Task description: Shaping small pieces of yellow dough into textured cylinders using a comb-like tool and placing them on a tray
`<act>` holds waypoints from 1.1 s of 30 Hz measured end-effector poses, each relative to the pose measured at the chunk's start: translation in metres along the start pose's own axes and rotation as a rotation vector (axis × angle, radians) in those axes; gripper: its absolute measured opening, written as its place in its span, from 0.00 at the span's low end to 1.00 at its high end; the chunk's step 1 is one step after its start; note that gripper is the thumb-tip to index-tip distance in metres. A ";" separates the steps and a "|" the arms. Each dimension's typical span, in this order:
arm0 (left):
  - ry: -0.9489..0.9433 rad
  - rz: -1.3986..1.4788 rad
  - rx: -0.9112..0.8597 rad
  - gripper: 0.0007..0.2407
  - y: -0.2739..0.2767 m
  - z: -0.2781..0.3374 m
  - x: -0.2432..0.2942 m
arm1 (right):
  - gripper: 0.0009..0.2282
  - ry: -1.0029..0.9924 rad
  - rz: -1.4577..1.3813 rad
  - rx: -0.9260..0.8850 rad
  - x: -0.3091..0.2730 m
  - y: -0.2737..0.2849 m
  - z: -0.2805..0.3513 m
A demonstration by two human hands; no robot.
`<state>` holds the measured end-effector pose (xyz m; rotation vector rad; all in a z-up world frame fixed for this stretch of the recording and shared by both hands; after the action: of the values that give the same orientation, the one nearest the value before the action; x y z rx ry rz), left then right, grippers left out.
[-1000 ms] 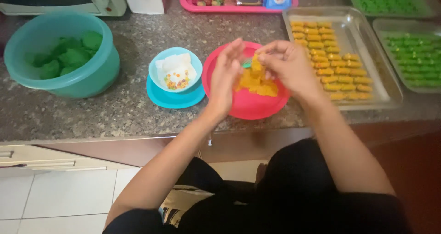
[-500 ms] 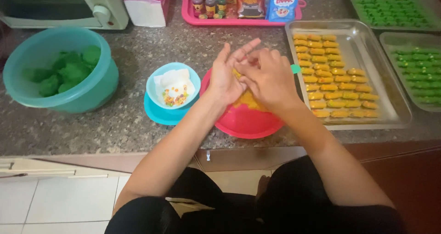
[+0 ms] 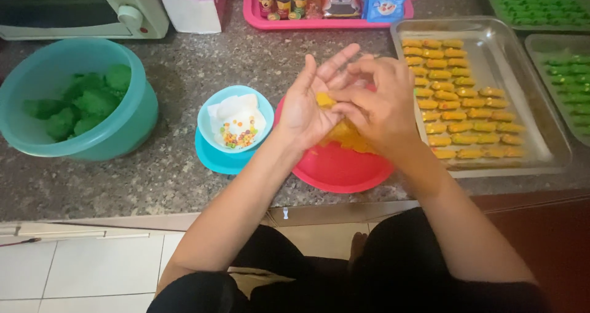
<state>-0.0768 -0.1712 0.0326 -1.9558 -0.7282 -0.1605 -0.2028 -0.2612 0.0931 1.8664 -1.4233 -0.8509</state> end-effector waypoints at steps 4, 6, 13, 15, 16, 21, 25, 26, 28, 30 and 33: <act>0.017 0.009 0.027 0.31 0.003 0.002 -0.009 | 0.09 0.012 -0.019 0.039 -0.002 -0.009 -0.004; 0.014 -0.065 0.060 0.31 0.006 0.003 -0.010 | 0.09 0.021 0.007 0.049 -0.002 -0.008 -0.005; -0.098 -0.392 0.383 0.31 0.022 0.008 -0.007 | 0.18 -0.104 -0.197 0.038 -0.006 0.010 -0.004; -0.089 -0.405 0.364 0.32 0.018 0.007 -0.011 | 0.20 -0.108 -0.326 0.053 -0.012 0.004 -0.009; -0.083 -0.419 0.344 0.33 0.015 0.006 -0.013 | 0.24 -0.124 -0.160 -0.004 -0.015 -0.003 -0.015; -0.102 -0.101 -0.128 0.33 -0.009 0.014 -0.023 | 0.39 -0.048 -0.006 -0.132 -0.036 -0.047 -0.029; 0.024 0.017 -0.229 0.38 -0.023 0.018 -0.016 | 0.26 -0.144 0.015 -0.164 -0.025 -0.060 -0.039; 0.030 0.018 -0.232 0.38 -0.027 0.019 -0.014 | 0.22 -0.195 0.060 -0.171 -0.021 -0.058 -0.040; -0.084 -0.141 -0.018 0.40 -0.024 0.022 -0.008 | 0.39 -0.290 0.147 -0.249 -0.018 -0.055 -0.039; -0.151 -0.245 -0.083 0.38 -0.016 0.014 -0.008 | 0.40 -0.135 0.115 -0.226 -0.041 -0.060 -0.034; -0.138 -0.263 -0.138 0.36 -0.007 0.013 -0.008 | 0.41 0.019 -0.060 -0.149 -0.049 -0.060 -0.036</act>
<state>-0.0900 -0.1614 0.0277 -2.0098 -1.0903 -0.2429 -0.1501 -0.1966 0.0718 1.8074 -1.2619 -0.9401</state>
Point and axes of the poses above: each hand's wrist, its own z-axis away from the middle knuckle, its own y-axis out of the back of the hand, x = y × z, the point moved 2 cm from there along -z, towards the middle knuckle, and after that the axes turned 11 degrees about -x, right-handed, at the moved point
